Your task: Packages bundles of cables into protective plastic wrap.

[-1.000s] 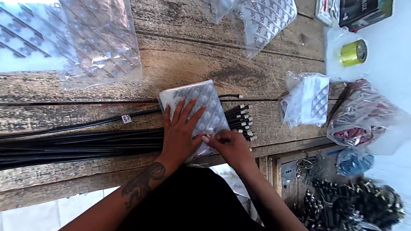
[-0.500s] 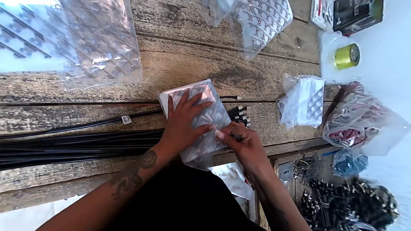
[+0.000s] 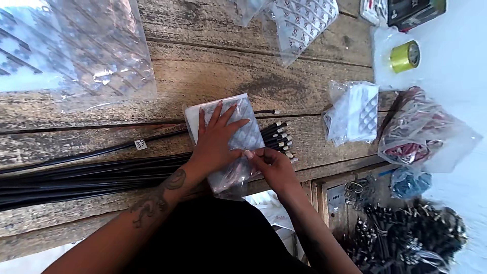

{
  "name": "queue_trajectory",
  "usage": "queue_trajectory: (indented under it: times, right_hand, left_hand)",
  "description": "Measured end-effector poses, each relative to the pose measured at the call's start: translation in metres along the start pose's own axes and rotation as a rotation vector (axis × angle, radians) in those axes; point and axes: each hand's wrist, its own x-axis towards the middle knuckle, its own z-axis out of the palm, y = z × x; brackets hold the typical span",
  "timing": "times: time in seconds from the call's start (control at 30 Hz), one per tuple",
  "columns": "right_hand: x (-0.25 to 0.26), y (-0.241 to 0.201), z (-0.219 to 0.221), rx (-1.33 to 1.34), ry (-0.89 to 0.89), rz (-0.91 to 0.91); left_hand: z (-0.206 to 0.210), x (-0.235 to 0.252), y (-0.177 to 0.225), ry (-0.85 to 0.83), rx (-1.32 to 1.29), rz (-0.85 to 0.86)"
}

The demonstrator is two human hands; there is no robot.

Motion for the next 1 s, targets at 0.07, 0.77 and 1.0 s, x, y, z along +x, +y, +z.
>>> queue_trajectory:
  times: [0.07, 0.77, 1.0]
  right_hand:
    - [-0.001, -0.004, -0.001, 0.123, -0.015, 0.014]
    - [0.012, -0.01, -0.008, 0.124, -0.153, 0.12]
    - [0.002, -0.008, -0.008, 0.346, -0.017, 0.041]
  left_hand:
    - [-0.012, 0.001, 0.0, -0.099, -0.031, 0.017]
    - [0.024, 0.015, 0.011, 0.116, 0.133, 0.04]
    - [0.016, 0.016, 0.019, 0.049, 0.176, -0.004]
